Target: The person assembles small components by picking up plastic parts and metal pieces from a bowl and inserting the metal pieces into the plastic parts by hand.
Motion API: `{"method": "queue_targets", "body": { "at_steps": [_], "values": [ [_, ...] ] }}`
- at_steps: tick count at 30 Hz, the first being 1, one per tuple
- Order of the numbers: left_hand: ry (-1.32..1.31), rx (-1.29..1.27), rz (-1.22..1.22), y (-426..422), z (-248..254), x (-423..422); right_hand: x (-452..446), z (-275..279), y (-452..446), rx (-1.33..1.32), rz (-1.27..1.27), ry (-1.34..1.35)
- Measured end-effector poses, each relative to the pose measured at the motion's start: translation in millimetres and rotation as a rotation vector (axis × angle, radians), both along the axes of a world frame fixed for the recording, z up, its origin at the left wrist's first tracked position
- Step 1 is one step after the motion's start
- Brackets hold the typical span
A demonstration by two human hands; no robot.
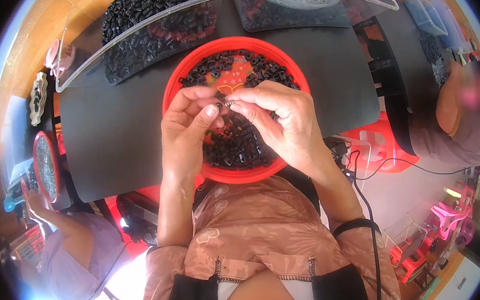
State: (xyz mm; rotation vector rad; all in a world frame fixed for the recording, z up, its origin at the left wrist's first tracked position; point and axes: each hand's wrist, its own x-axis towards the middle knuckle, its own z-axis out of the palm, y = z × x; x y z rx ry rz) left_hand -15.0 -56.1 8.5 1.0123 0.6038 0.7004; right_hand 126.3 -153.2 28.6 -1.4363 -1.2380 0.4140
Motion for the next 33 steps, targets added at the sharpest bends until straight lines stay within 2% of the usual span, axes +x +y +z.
{"method": "queue_targets", "body": {
  "at_steps": [5,8,11,18,21,25,28,32,33],
  "values": [
    [0.092,0.078,-0.008,-0.7,-5.6,-5.8,-3.5,-2.8,-1.0,-0.001,0.001,0.015],
    [0.270,0.179,-0.004,-5.7,3.3,-9.5,-5.4,0.7,-5.5,-0.092,0.013,-0.019],
    [0.185,0.165,-0.025,-9.4,4.0,-19.1,-9.0,1.1,-12.5,-0.152,0.065,-0.060],
    [-0.077,-0.078,-0.522,-2.8,3.8,-47.9,-10.3,8.2,-27.9,-0.455,0.380,0.608],
    [-0.078,-0.249,-0.517,-12.5,16.5,-41.2,-5.0,7.7,-31.0,-0.529,0.514,0.856],
    [-0.102,-0.126,-0.501,-11.2,8.9,-42.8,-11.0,4.2,-31.4,-0.521,0.456,1.005],
    [-0.121,-0.005,-0.540,-5.2,1.9,-47.2,-15.1,6.2,-28.4,-0.517,0.458,1.011],
    [-0.135,-0.033,-0.403,-6.3,-1.1,-49.0,0.4,18.1,-21.4,-0.494,0.298,0.626],
    [-0.159,-0.044,-0.351,-7.2,-3.8,-48.5,6.3,14.5,-18.4,-0.451,0.167,0.352]
  ]
}}
